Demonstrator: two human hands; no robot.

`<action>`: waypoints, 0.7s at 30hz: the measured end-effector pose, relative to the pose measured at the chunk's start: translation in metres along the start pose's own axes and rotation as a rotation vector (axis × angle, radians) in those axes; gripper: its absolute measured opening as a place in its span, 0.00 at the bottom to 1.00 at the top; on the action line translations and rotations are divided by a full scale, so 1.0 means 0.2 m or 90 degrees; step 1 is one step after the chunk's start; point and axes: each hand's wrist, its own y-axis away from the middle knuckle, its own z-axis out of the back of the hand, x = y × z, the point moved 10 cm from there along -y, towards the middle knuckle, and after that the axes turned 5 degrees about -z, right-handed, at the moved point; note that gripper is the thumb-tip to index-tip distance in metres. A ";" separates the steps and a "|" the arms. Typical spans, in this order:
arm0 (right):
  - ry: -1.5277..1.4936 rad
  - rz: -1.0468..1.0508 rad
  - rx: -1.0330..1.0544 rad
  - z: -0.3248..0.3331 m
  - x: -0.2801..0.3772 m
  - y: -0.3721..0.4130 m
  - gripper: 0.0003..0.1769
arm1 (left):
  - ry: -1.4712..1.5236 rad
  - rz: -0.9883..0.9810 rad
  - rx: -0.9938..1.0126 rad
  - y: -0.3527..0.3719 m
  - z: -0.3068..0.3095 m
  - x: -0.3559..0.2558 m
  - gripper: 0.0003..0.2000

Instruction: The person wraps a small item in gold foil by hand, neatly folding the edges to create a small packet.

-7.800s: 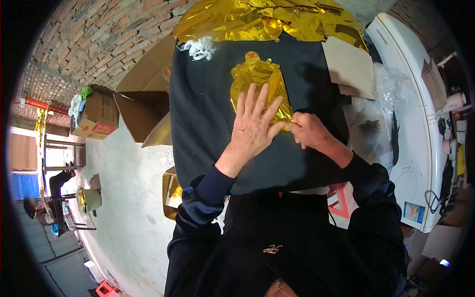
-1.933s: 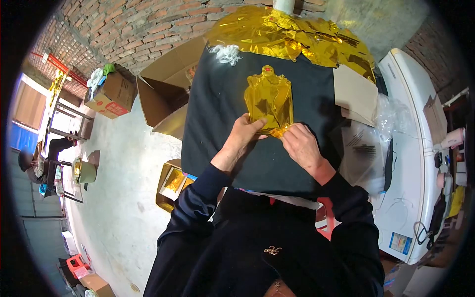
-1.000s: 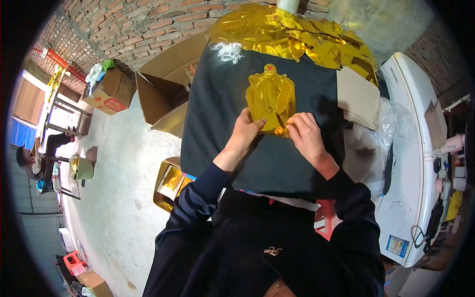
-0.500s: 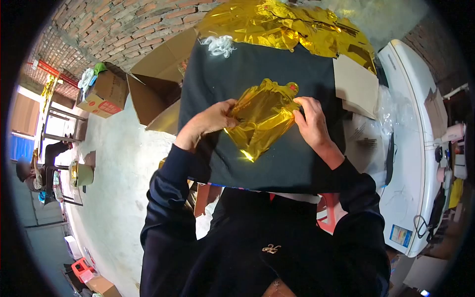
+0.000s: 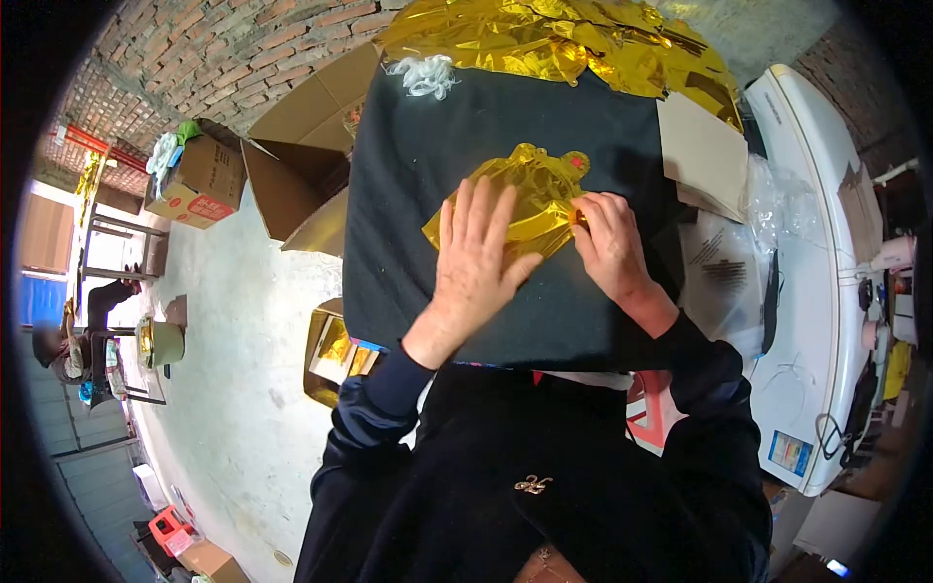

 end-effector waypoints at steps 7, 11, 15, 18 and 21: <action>0.037 0.009 0.017 -0.01 -0.06 -0.06 0.26 | -0.008 0.028 -0.006 0.07 -0.13 0.00 0.53; 0.047 0.002 0.018 -0.02 -0.10 -0.09 0.27 | -0.019 0.035 0.013 0.07 -0.14 0.01 0.53; 0.036 -0.012 0.049 -0.05 -0.15 -0.13 0.28 | -0.020 0.036 0.020 0.07 -0.15 0.01 0.53; -0.016 -0.012 0.050 -0.08 -0.19 -0.15 0.26 | -0.027 0.039 0.025 0.08 -0.16 0.02 0.53; -0.024 -0.004 0.032 -0.11 -0.21 -0.18 0.23 | -0.011 0.038 0.012 0.07 -0.14 0.00 0.51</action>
